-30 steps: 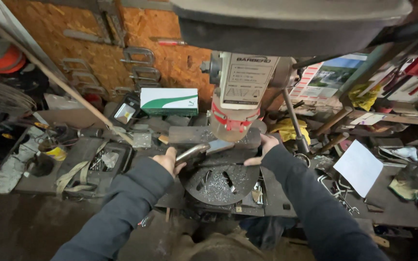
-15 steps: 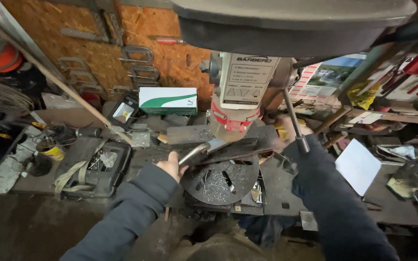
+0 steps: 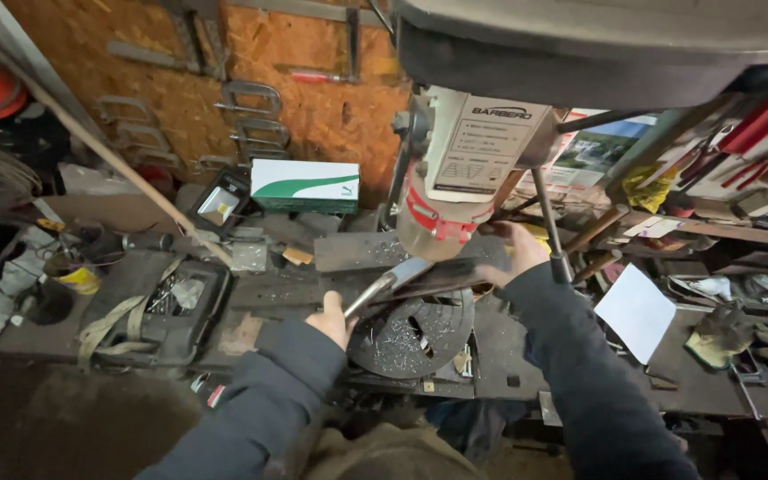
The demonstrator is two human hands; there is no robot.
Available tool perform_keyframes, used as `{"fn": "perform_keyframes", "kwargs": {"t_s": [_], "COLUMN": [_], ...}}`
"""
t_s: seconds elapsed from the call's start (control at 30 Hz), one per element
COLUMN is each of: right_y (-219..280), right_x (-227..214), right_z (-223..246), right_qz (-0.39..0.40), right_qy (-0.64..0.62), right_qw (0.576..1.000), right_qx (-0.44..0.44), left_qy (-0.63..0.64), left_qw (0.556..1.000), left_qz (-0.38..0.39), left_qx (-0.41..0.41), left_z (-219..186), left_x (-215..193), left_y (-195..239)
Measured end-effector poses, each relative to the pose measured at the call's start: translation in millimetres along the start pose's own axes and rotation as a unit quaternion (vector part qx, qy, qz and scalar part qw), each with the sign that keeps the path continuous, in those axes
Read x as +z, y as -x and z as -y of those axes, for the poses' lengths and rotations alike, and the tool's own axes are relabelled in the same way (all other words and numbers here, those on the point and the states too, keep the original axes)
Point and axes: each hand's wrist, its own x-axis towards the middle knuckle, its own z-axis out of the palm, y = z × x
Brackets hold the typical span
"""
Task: The person places a metal workpiece on a drill press table, holds it steady with one hand while operating the drill press feed lever with the other to drill a hole, then carries the drilled piece to another workbench and handles a jar and a bottle there.
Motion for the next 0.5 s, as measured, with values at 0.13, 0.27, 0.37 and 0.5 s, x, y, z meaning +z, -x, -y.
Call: {"fn": "perform_keyframes", "kwargs": {"t_s": [0.13,0.27,0.37,0.5], "right_y": [26.8,-15.5,-14.8,-7.2], "right_x": [-20.0,-105.5,-166.0,-238.4], "right_z": [-166.4,-118.1,-130.0,-128.2], "right_qz": [-0.069,-0.087,-0.103,-0.129], "right_qy": [-0.069,-0.092,-0.109,-0.128], "right_qw": [0.987,0.984,0.98,0.973], "right_qx": [0.13,0.128,0.134,0.146], "left_qy": [0.0,-0.021,-0.051,-0.039], "left_qw": [1.0,0.998,0.996,0.996], "left_qz": [-0.023,0.054,0.064,0.044], "left_qx": [0.002,0.008,0.03,0.067], "left_z": [2.3,-8.1,-11.6,3.1], "left_x": [3.6,-27.9,-40.1,-25.9], "left_y": [-4.8,-12.3,-11.3,-18.9]}}
